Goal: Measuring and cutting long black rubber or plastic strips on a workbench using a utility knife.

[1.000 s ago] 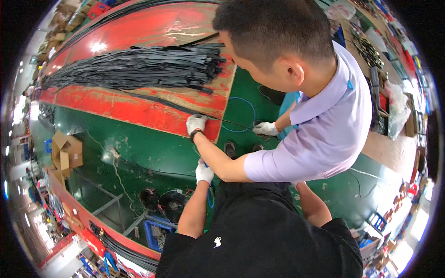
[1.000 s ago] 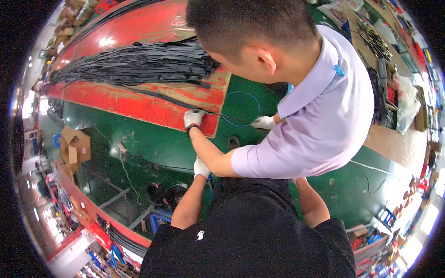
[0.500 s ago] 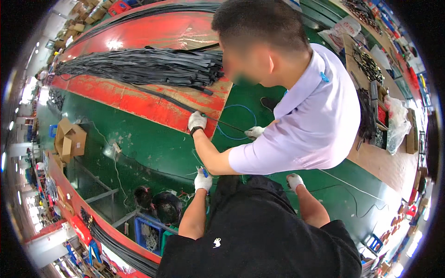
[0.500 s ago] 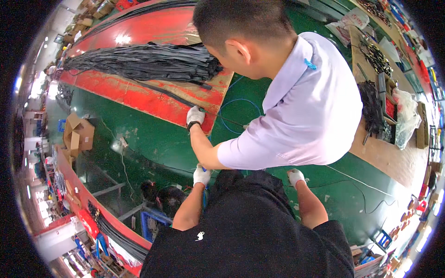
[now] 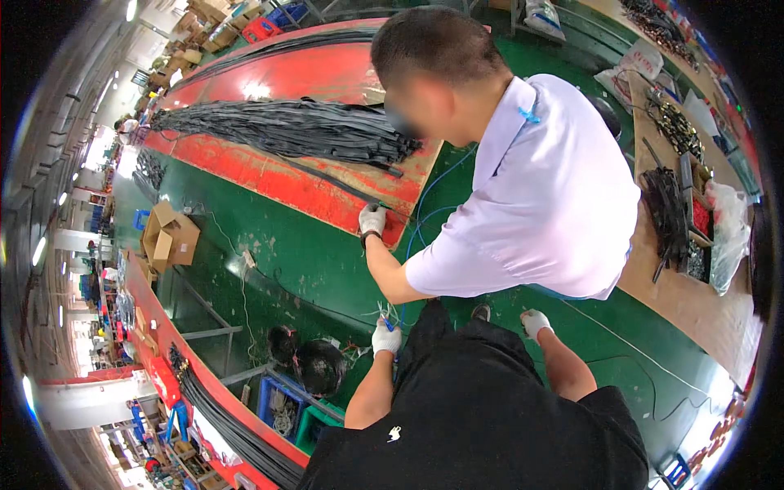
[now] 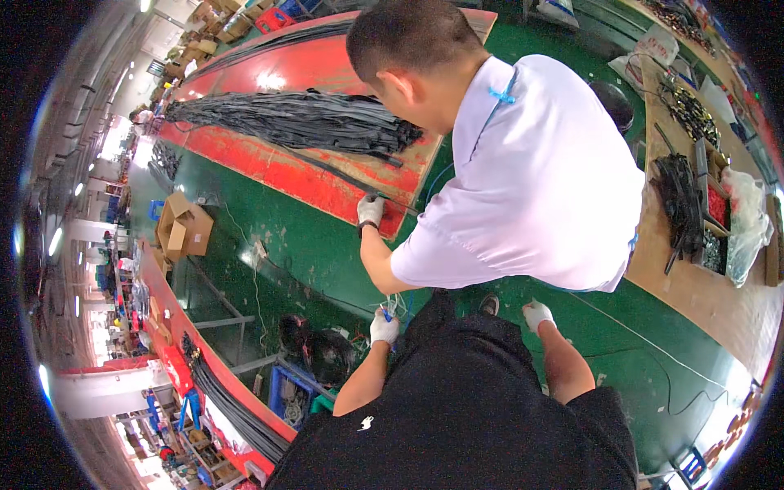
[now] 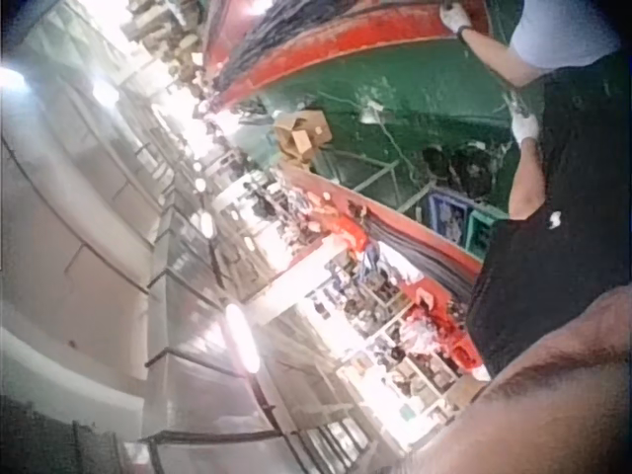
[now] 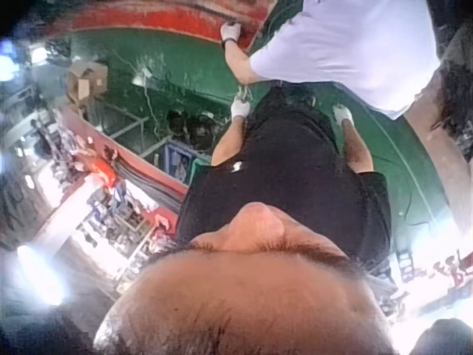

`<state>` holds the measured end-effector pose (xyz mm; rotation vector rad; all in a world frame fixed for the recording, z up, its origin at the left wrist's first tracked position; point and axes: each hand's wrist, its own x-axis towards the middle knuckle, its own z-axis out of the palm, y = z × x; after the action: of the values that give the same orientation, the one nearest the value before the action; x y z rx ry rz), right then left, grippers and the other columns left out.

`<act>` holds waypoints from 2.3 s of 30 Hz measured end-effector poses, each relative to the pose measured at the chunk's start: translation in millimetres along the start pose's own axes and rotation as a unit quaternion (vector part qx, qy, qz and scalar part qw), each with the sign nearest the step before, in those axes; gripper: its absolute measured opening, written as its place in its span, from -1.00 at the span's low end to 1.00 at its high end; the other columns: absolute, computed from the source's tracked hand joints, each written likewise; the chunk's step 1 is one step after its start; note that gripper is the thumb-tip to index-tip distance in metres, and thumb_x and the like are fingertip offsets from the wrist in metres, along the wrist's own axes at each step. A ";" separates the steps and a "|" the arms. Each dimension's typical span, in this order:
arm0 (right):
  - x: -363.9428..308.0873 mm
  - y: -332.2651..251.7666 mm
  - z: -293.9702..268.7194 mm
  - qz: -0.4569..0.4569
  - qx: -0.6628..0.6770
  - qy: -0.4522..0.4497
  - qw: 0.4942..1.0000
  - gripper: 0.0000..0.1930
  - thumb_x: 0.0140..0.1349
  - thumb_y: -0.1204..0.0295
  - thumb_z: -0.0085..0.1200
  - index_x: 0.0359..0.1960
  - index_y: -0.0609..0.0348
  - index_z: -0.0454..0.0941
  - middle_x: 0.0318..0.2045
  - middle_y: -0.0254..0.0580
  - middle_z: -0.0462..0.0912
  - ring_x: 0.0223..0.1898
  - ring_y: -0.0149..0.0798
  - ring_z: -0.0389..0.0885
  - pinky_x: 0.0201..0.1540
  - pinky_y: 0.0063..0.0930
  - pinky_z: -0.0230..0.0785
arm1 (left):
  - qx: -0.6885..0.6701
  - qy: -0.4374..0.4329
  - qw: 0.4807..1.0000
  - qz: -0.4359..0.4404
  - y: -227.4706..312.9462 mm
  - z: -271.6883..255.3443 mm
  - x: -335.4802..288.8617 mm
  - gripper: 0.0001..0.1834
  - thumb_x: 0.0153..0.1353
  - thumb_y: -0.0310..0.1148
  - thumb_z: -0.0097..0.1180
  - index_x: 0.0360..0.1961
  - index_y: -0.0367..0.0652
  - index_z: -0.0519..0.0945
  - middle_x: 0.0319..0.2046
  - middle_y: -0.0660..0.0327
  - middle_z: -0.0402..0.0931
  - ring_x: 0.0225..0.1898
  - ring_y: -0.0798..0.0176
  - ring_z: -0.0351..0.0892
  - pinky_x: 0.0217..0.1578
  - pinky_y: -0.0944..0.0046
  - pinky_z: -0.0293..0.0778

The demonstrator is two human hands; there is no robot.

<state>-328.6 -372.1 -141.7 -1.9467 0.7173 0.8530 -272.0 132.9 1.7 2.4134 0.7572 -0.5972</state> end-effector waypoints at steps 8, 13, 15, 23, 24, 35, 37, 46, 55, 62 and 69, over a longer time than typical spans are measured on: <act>-39.3 -2.8 -14.9 0.037 0.029 0.045 0.998 -0.67 0.39 0.19 0.08 -0.08 0.20 0.70 -0.40 -0.05 0.71 -0.42 -0.07 0.69 -0.30 -0.13 0.55 | 0.005 0.009 0.999 0.050 49.8 -8.7 0.3 -0.48 0.25 -0.14 0.18 0.17 -0.15 0.49 -0.16 -0.18 0.71 -0.03 -0.31 0.71 0.04 -0.14 0.55; -55.0 -7.3 -14.8 0.054 0.080 0.029 0.995 -0.68 0.40 0.20 0.09 -0.05 0.17 0.71 -0.37 -0.10 0.72 -0.42 -0.13 0.69 -0.33 -0.16 0.55 | 0.021 0.000 0.996 0.084 53.3 -10.9 6.0 -0.36 0.24 -0.17 0.20 0.32 -0.16 0.44 -0.07 -0.20 0.71 0.02 -0.29 0.72 0.08 -0.15 0.58; -60.1 -11.5 -14.0 0.059 0.105 0.024 0.992 -0.71 0.41 0.22 0.10 -0.06 0.17 0.68 -0.37 -0.15 0.69 -0.44 -0.18 0.65 -0.37 -0.17 0.51 | 0.032 0.001 0.997 0.076 52.9 -12.4 6.9 -0.36 0.24 -0.17 0.21 0.32 -0.14 0.44 -0.05 -0.21 0.70 0.03 -0.30 0.71 0.09 -0.15 0.57; -49.2 -16.9 -2.7 0.055 0.076 0.008 0.996 -0.65 0.40 0.18 0.13 0.02 0.15 0.71 -0.31 -0.10 0.75 -0.31 -0.13 0.72 -0.25 -0.12 0.57 | 0.021 -0.004 0.998 0.065 38.8 -18.1 4.7 -0.38 0.24 -0.16 0.22 0.32 -0.08 0.45 -0.01 -0.19 0.69 0.05 -0.30 0.69 0.11 -0.14 0.56; -45.4 -17.2 1.5 0.050 0.065 0.006 0.997 -0.64 0.40 0.17 0.13 0.04 0.15 0.72 -0.30 -0.07 0.76 -0.29 -0.11 0.74 -0.22 -0.11 0.59 | 0.018 -0.006 0.998 0.057 34.2 -19.9 2.9 -0.38 0.24 -0.16 0.22 0.32 -0.08 0.46 -0.01 -0.19 0.70 0.05 -0.30 0.69 0.10 -0.14 0.56; -32.3 -10.8 -3.8 0.018 0.031 0.014 0.999 -0.71 0.45 0.22 0.14 -0.02 0.17 0.67 -0.32 -0.18 0.68 -0.35 -0.18 0.64 -0.32 -0.18 0.50 | 0.015 0.008 0.998 0.053 25.5 -12.4 -0.8 -0.38 0.24 -0.16 0.23 0.30 -0.14 0.45 -0.03 -0.21 0.70 0.04 -0.31 0.70 0.09 -0.14 0.56; -39.8 -10.8 -10.7 0.038 0.046 0.013 0.998 -0.69 0.42 0.21 0.14 0.00 0.16 0.70 -0.28 -0.12 0.73 -0.27 -0.14 0.70 -0.23 -0.17 0.54 | 0.010 0.002 0.998 0.061 30.2 -9.8 -0.8 -0.34 0.24 -0.12 0.25 0.30 -0.22 0.44 -0.06 -0.26 0.71 0.04 -0.33 0.70 0.10 -0.15 0.56; -59.3 -29.1 -13.7 0.045 0.109 0.003 0.993 -0.77 0.46 0.27 0.14 -0.06 0.17 0.65 -0.37 -0.28 0.62 -0.41 -0.25 0.59 -0.40 -0.23 0.46 | 0.013 -0.021 0.998 0.062 30.6 -6.0 6.5 -0.41 0.24 -0.16 0.22 0.27 -0.11 0.45 -0.08 -0.22 0.71 0.02 -0.31 0.70 0.05 -0.18 0.57; -17.6 30.3 -2.6 0.037 0.010 0.033 0.999 -0.65 0.39 0.18 0.12 0.01 0.14 0.73 -0.22 -0.01 0.79 -0.16 -0.03 0.77 -0.10 -0.08 0.59 | 0.027 -0.045 0.995 0.088 42.5 -1.2 9.0 -0.39 0.25 -0.15 0.21 0.32 -0.06 0.46 -0.04 -0.21 0.71 0.04 -0.30 0.70 0.06 -0.18 0.58; -58.2 -47.1 20.8 0.049 0.013 -0.019 0.999 -0.66 0.38 0.18 0.13 0.01 0.12 0.72 -0.22 -0.02 0.78 -0.19 -0.05 0.78 -0.17 -0.10 0.61 | 0.048 0.000 0.996 0.079 -4.5 -15.1 16.1 -0.45 0.25 -0.17 0.16 0.26 -0.04 0.49 -0.10 -0.24 0.71 -0.02 -0.37 0.70 -0.01 -0.23 0.59; -59.9 -32.6 5.7 0.057 0.071 0.007 0.996 -0.70 0.39 0.23 0.16 0.00 0.14 0.70 -0.26 -0.12 0.74 -0.32 -0.13 0.72 -0.32 -0.15 0.59 | 0.027 -0.007 0.994 0.105 9.0 0.0 25.0 -0.49 0.28 -0.18 0.15 0.24 -0.07 0.53 -0.04 -0.23 0.69 0.04 -0.37 0.67 0.03 -0.20 0.59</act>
<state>-341.8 -343.0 -81.1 -1.8013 0.8791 0.8348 -247.7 136.2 -8.8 2.4949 0.4791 -0.5543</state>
